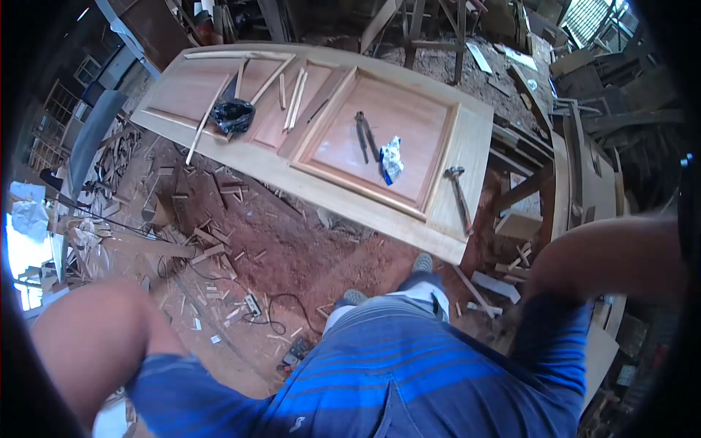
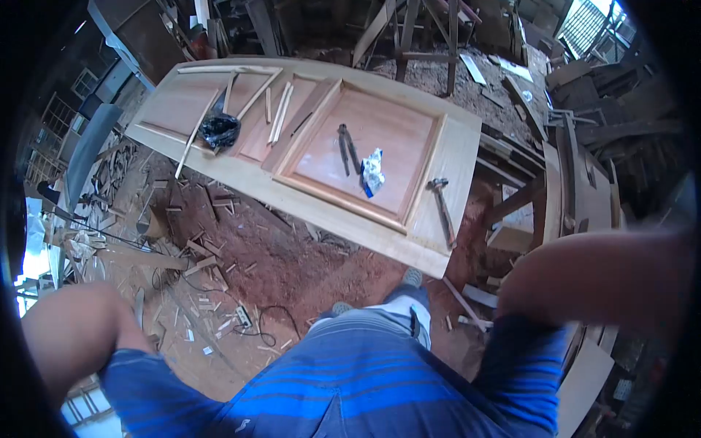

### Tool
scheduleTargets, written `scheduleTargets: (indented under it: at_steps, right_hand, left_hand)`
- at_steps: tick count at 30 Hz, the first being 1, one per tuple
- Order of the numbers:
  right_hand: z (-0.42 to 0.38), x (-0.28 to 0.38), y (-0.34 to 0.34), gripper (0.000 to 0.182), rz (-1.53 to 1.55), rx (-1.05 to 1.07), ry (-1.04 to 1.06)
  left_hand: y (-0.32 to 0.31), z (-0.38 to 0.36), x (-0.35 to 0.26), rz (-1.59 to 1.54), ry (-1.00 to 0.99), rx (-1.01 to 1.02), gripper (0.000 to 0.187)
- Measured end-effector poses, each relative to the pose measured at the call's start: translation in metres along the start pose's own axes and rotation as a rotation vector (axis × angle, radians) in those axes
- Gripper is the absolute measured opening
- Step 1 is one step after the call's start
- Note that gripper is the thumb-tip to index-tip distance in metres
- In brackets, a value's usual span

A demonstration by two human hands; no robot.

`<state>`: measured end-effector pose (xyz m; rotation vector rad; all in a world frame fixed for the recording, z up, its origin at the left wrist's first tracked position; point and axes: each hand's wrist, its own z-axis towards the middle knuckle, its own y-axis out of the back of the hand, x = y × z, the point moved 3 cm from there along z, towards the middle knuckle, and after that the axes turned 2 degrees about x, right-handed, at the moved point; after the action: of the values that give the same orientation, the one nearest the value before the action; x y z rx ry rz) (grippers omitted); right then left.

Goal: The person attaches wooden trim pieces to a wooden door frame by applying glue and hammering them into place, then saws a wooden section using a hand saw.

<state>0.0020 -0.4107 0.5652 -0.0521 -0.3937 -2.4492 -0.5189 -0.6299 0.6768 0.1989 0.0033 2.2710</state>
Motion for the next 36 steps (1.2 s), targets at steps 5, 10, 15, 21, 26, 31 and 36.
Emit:
scheduleTargets:
  at_steps: [5, 10, 15, 21, 26, 31, 36]
  right_hand:
    - [0.091, 0.087, 0.012, 0.053, -0.127, 0.014, 0.328]
    - [0.088, 0.094, -0.016, 0.046, -0.261, 0.034, 0.361]
    - [0.087, 0.085, -0.056, 0.039, -0.295, 0.02, 0.364]
    - [0.114, 0.066, -0.098, 0.033, -0.286, 0.025, 0.355]
    - [0.068, 0.007, -0.134, 0.029, -0.256, 0.018, 0.073]
    - [-0.189, -0.061, -0.253, 0.028, -0.139, 0.309, -0.8]
    - [-0.469, -0.083, -0.241, 0.038, -0.471, 0.767, -1.337]
  left_hand:
    - [0.022, 0.004, 0.014, 0.09, -0.096, 0.124, 0.025]
    - [0.028, -0.022, 0.051, 0.142, -0.117, 0.106, 0.024]
    - [0.018, -0.039, 0.106, 0.18, -0.099, 0.139, 0.023]
    - [-0.011, -0.04, 0.188, 0.151, -0.075, 0.183, 0.023]
    - [-0.021, -0.049, 0.26, 0.135, -0.105, 0.142, 0.022]
    - [-0.021, -0.153, 0.368, 0.181, 0.176, 0.095, 0.022]
    - [-0.1, -0.532, 0.454, -0.154, 1.384, 0.434, 0.02]
